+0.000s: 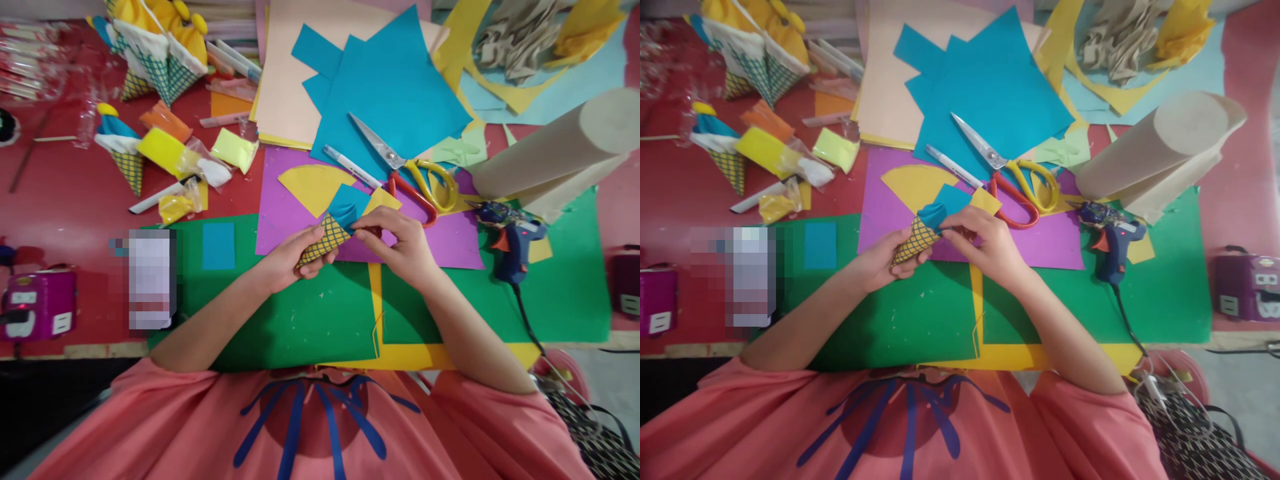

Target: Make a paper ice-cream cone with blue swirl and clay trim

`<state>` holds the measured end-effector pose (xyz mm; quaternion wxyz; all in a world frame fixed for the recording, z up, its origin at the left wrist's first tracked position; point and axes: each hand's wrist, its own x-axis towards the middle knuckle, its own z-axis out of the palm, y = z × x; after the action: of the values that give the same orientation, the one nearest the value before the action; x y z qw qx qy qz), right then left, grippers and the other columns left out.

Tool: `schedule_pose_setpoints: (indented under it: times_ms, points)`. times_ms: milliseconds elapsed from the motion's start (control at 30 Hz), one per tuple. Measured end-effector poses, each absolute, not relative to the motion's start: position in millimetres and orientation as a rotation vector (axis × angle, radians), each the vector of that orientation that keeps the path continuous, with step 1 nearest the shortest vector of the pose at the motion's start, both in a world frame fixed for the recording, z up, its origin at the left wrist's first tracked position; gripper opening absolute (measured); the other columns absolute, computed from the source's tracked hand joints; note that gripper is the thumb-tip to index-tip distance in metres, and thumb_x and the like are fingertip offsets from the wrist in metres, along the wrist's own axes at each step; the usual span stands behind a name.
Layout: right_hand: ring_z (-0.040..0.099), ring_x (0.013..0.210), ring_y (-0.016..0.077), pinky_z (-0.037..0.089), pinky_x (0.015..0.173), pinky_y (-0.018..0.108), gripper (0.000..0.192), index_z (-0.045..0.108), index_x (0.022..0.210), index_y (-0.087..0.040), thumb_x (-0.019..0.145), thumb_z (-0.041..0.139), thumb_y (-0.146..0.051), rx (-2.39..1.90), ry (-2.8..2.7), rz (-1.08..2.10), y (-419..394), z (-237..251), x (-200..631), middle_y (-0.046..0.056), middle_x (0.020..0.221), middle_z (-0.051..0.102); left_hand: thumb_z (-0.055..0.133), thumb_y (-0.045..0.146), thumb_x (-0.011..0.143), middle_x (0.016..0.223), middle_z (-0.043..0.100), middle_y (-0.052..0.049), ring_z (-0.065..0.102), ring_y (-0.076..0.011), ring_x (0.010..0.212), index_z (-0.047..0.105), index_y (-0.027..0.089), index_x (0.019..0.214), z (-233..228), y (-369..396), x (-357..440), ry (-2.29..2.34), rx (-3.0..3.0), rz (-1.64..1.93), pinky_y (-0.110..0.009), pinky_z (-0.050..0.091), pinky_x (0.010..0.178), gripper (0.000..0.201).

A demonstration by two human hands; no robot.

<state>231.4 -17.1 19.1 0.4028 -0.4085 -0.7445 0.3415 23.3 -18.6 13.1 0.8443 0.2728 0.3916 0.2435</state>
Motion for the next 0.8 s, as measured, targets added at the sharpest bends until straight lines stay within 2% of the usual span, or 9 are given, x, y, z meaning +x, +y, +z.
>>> schedule_pose_setpoints:
  times_ms: [400,600,800]
  points:
    - [0.054,0.063,0.0099,0.043,0.059,0.023,0.009,0.066,0.083,-0.017,0.090,0.061,-0.020,-1.025,-1.920,0.900,-16.6,23.2,231.2,0.001,0.073,0.064,0.062,0.053,0.081,0.065,0.060,0.003,0.031,0.0006,0.033,0.052,0.015,0.093,17.0,-20.0,23.7,0.848,0.638,0.473,-0.012,0.024,0.032,0.041]
    - [0.056,0.064,0.0106,0.044,0.061,0.024,0.012,0.066,0.082,-0.017,0.091,0.061,-0.022,-1.080,-1.890,0.863,-18.4,23.3,226.9,0.001,0.073,0.064,0.065,0.059,0.078,0.071,0.060,0.004,0.036,0.0001,0.034,0.049,0.017,0.102,13.6,-23.0,26.8,0.877,0.703,0.464,-0.013,0.022,0.030,0.051]
    - [0.057,0.065,0.0115,0.045,0.062,0.025,0.013,0.066,0.080,-0.018,0.091,0.061,-0.021,-1.144,-1.854,0.846,-20.7,21.4,222.3,0.001,0.072,0.066,0.063,0.060,0.080,0.076,0.058,0.004,0.040,-0.0001,0.037,0.048,0.018,0.104,12.1,-25.8,28.3,0.927,0.808,0.525,-0.014,0.024,0.031,0.051]
